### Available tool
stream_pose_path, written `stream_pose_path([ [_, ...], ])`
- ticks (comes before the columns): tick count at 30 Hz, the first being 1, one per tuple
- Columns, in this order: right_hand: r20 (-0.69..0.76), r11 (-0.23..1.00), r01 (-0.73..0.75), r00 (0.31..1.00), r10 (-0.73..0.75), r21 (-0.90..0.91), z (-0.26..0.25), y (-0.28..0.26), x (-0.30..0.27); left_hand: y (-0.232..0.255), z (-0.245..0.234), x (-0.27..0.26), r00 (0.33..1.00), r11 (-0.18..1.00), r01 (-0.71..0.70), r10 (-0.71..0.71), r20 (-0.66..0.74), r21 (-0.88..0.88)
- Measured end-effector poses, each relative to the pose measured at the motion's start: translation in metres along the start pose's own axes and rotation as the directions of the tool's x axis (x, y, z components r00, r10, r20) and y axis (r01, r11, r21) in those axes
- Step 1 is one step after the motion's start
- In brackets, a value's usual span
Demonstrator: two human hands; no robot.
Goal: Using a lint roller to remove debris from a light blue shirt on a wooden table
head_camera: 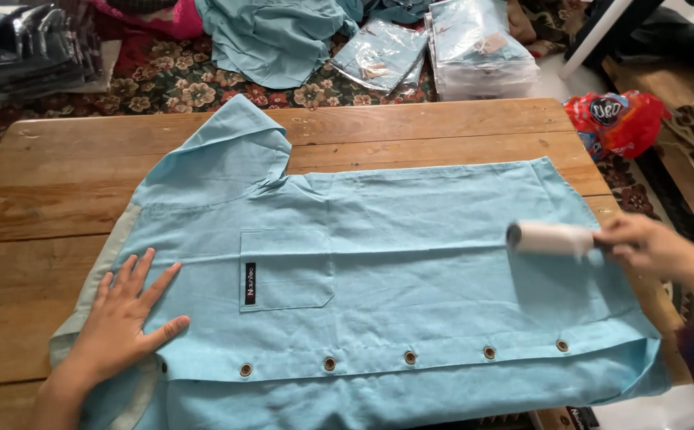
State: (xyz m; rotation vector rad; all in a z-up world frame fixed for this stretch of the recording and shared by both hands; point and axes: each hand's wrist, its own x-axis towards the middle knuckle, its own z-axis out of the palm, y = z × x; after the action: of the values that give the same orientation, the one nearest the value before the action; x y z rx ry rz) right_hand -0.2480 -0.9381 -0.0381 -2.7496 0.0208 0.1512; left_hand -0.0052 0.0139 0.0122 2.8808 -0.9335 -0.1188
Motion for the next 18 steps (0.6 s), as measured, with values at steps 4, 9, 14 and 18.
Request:
stream_pose_path([
  [4,-0.117,0.994,-0.071,0.99,0.08,0.081,-0.033,0.002,0.098,0.001,-0.001,0.001,0.999,1.0,-0.012,0.013,-0.037,0.008],
  [9,-0.213,0.979,-0.144,0.971,0.111,-0.142,-0.049,-0.039,0.105,0.022,-0.022,-0.008,0.99,0.991,0.121,-0.124,0.066,0.053],
  [14,-0.214,0.979,0.192,0.956,-0.201,-0.062,-0.017,-0.084,0.018,0.075,-0.005,-0.067,0.842,0.809,0.526,-0.538,-0.029,0.261],
  [18,0.13,0.999,0.051,0.99,-0.05,-0.01,0.024,-0.129,-0.005,0.1,0.037,-0.098,0.791,0.818,0.573,-0.533,-0.299,0.057],
])
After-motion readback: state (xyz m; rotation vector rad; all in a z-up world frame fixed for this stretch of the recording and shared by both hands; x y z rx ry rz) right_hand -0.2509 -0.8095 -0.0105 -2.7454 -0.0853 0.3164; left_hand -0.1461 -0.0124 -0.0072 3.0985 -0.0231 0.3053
